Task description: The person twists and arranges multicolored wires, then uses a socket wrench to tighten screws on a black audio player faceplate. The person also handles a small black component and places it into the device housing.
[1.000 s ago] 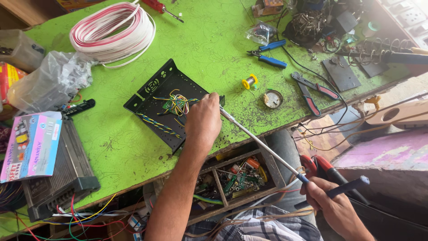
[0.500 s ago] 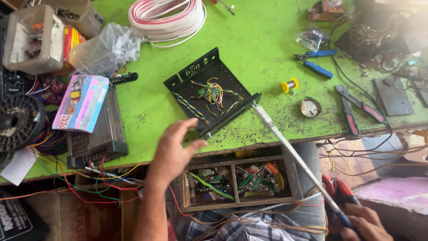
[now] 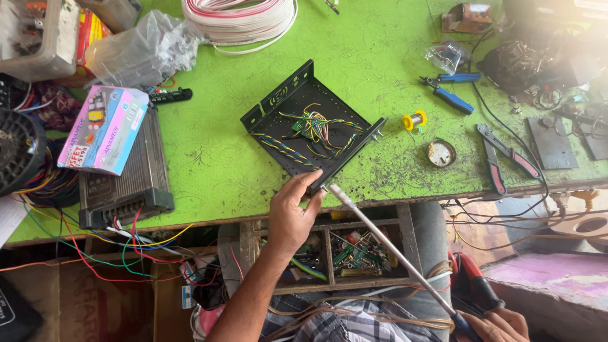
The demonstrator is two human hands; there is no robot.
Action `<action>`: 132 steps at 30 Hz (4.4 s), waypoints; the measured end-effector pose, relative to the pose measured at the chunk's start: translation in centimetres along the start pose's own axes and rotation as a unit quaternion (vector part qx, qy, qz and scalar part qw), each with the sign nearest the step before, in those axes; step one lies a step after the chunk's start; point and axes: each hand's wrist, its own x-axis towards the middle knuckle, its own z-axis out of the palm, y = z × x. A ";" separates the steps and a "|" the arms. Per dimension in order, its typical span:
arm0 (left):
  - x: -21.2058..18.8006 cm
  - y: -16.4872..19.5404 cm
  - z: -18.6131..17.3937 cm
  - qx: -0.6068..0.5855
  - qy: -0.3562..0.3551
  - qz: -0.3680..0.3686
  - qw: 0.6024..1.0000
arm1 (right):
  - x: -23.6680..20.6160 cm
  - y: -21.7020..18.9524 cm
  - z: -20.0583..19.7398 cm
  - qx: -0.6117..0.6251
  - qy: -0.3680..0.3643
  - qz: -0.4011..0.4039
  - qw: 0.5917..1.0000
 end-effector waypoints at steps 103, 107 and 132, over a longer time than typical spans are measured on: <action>1.1 -1.8 -0.4 0.069 -0.054 0.052 0.995 | 13.9 3.9 -9.3 -0.154 0.070 0.221 0.961; 2.0 -2.3 -0.1 0.120 -0.099 0.017 0.988 | 28.8 1.1 -5.8 -0.242 0.050 0.157 0.956; 3.5 5.8 3.6 -0.021 -0.231 -0.200 0.952 | 52.1 2.7 11.6 -0.039 -0.234 -0.040 0.971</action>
